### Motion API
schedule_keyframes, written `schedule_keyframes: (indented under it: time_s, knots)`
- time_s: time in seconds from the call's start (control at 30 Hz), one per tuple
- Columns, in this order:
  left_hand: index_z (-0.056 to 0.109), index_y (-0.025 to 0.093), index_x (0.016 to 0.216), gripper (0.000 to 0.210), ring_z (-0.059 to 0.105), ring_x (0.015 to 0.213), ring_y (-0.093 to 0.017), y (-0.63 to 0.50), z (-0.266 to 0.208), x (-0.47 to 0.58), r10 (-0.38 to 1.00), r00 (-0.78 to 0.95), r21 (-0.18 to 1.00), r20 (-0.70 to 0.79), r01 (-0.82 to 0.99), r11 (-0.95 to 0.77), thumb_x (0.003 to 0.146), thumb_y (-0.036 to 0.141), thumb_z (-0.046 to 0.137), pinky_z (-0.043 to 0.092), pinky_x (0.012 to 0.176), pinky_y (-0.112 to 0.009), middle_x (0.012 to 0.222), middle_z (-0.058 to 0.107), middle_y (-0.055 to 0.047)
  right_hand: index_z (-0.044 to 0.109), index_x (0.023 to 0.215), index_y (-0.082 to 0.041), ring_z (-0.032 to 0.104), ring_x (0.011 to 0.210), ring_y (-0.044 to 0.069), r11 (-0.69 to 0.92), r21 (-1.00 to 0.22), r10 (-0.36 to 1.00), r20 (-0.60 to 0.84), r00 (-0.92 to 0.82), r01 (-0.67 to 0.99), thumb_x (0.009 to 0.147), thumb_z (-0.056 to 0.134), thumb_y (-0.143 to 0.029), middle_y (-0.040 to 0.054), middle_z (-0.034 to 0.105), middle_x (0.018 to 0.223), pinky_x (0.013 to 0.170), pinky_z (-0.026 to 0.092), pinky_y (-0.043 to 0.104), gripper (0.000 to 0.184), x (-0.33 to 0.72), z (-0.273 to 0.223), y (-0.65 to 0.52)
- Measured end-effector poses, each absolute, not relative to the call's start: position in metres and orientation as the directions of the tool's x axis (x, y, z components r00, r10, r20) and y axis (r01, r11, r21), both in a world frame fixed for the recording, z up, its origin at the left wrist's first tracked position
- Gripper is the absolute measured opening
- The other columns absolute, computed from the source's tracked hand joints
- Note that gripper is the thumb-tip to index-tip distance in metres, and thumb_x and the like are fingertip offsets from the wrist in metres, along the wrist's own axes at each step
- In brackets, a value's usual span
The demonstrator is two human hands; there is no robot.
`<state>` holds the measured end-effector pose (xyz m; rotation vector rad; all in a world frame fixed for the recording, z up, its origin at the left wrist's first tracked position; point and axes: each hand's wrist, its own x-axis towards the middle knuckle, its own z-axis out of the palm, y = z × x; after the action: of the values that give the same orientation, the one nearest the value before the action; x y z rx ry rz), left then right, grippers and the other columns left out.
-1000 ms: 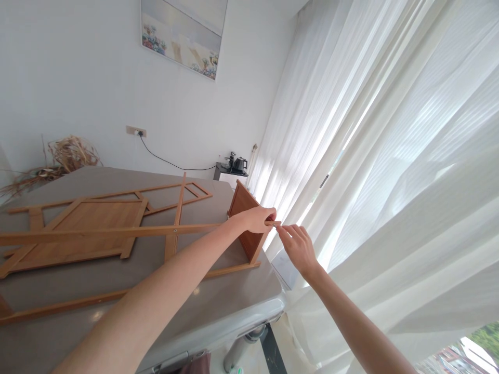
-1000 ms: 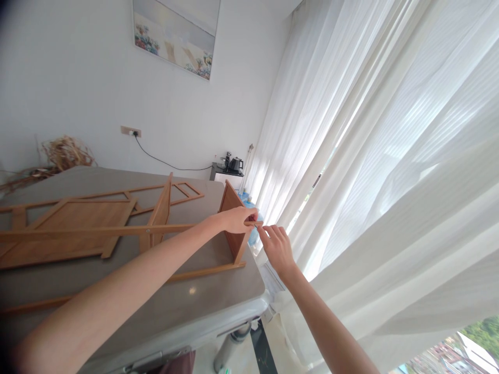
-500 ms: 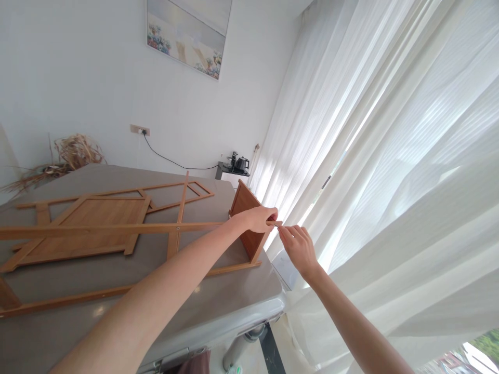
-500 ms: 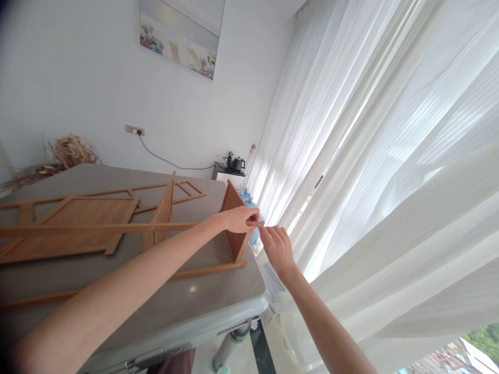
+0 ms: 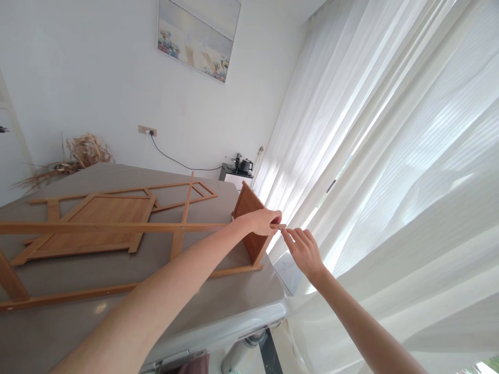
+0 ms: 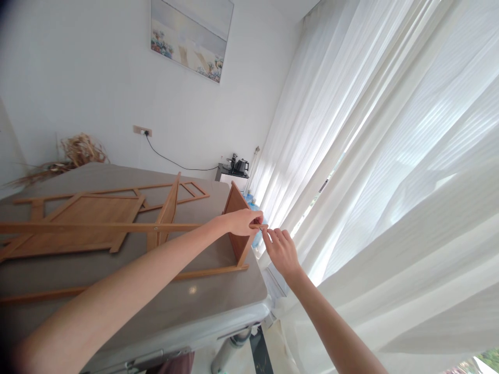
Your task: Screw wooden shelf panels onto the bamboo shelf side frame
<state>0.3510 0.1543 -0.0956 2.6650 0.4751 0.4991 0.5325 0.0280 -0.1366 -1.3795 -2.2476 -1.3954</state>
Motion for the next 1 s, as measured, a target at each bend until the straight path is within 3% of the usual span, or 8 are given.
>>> schedule_keyframes:
  time_s: [0.17,0.3,0.87,1.0]
  knots:
    - [0.051,0.023,0.099,0.021,0.061,0.079,-0.017,0.154,-0.095,0.351,0.4,0.877,0.434,0.266,0.262,-0.862,0.08,0.029,0.058,0.044,0.065,-0.027,0.094,0.066,-0.003,0.064,0.104,-0.018,0.056,0.079,0.019,0.155,0.424,0.648,0.638,-0.416,0.892,0.098,0.046,-0.013,0.0068,0.068,0.088,0.07,0.035,0.034,0.02,0.527,-0.136,0.029]
    - [0.05,0.024,0.1,0.021,0.06,0.078,-0.017,0.155,-0.096,0.351,0.389,0.877,0.417,0.281,0.253,-0.873,0.081,0.032,0.057,0.043,0.063,-0.026,0.095,0.065,-0.002,0.065,0.104,-0.02,0.058,0.083,0.02,0.159,0.256,0.66,0.691,-0.295,0.954,0.099,0.049,-0.024,0.0062,0.068,0.088,0.074,0.038,0.033,0.018,0.522,-0.139,0.031]
    - [0.052,0.024,0.097,0.019,0.06,0.072,-0.019,0.157,-0.1,0.354,0.402,0.866,0.434,0.298,0.252,-0.865,0.08,0.033,0.056,0.043,0.064,-0.029,0.087,0.065,-0.003,0.067,0.1,-0.021,0.058,0.076,0.019,0.143,0.157,0.683,0.698,-0.212,0.977,0.099,0.047,-0.027,0.0051,0.065,0.078,0.072,0.041,0.033,0.021,0.518,-0.141,0.031]
    - [0.053,0.024,0.097,0.019,0.059,0.073,-0.018,0.159,-0.102,0.356,0.392,0.871,0.435,0.297,0.242,-0.867,0.081,0.033,0.056,0.043,0.065,-0.029,0.089,0.065,-0.003,0.067,0.099,-0.022,0.06,0.079,0.02,0.179,0.029,0.703,0.695,-0.149,0.983,0.1,0.046,-0.03,0.0052,0.066,0.081,0.071,0.044,0.033,0.022,0.519,-0.141,0.031]
